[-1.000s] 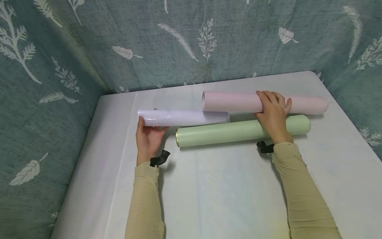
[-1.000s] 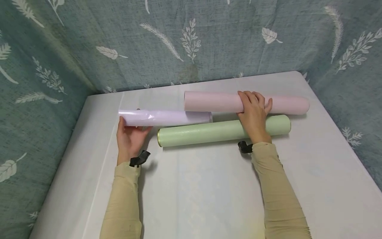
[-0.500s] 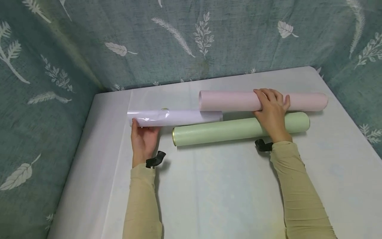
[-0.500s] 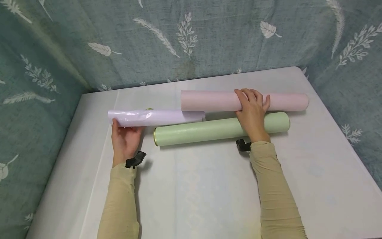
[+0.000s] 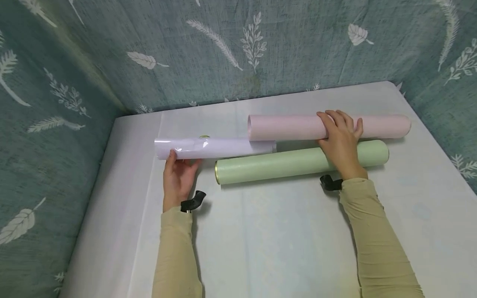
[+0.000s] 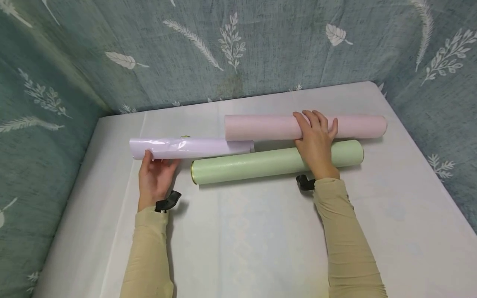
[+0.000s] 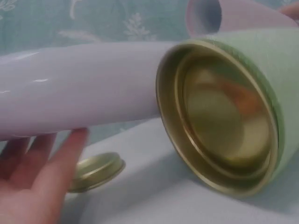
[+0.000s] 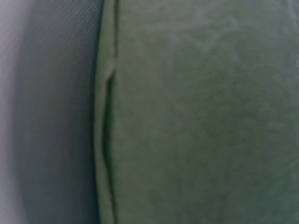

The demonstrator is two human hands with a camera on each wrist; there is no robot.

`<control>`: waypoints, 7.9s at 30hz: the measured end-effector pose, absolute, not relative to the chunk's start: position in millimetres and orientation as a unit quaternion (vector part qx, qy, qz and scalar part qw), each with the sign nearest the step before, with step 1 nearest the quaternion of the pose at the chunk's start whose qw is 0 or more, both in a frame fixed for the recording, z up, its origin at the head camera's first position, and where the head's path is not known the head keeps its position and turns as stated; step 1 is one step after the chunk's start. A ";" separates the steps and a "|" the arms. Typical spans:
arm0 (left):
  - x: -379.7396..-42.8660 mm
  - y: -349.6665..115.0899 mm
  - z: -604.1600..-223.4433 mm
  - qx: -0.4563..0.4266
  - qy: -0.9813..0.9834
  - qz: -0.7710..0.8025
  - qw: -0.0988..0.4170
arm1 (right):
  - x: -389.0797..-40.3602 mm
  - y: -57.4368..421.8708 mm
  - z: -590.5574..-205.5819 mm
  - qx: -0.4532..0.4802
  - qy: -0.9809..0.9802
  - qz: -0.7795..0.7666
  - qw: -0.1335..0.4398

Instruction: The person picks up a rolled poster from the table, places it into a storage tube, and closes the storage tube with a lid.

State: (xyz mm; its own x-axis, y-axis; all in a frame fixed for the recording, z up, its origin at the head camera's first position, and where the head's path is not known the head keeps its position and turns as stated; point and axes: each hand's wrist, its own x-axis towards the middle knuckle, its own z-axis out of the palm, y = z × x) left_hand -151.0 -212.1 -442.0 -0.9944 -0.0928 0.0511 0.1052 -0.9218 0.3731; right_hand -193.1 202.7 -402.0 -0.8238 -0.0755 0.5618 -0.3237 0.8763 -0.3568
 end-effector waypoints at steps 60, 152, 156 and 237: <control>-131.1 -256.2 -418.0 0.057 -0.144 -0.976 0.151 | -192.1 203.7 -398.0 0.102 -0.939 0.228 0.238; -146.8 -213.4 -406.6 0.075 -0.337 -0.916 0.206 | -193.2 204.6 -397.4 0.119 -0.945 0.222 0.207; -146.4 -213.6 -406.0 0.076 -0.346 -0.913 0.203 | -193.3 204.7 -398.1 0.118 -0.946 0.220 0.206; -145.4 -203.2 -400.4 -0.028 -0.464 -0.880 0.100 | -194.8 204.9 -397.8 0.121 -0.944 0.219 0.217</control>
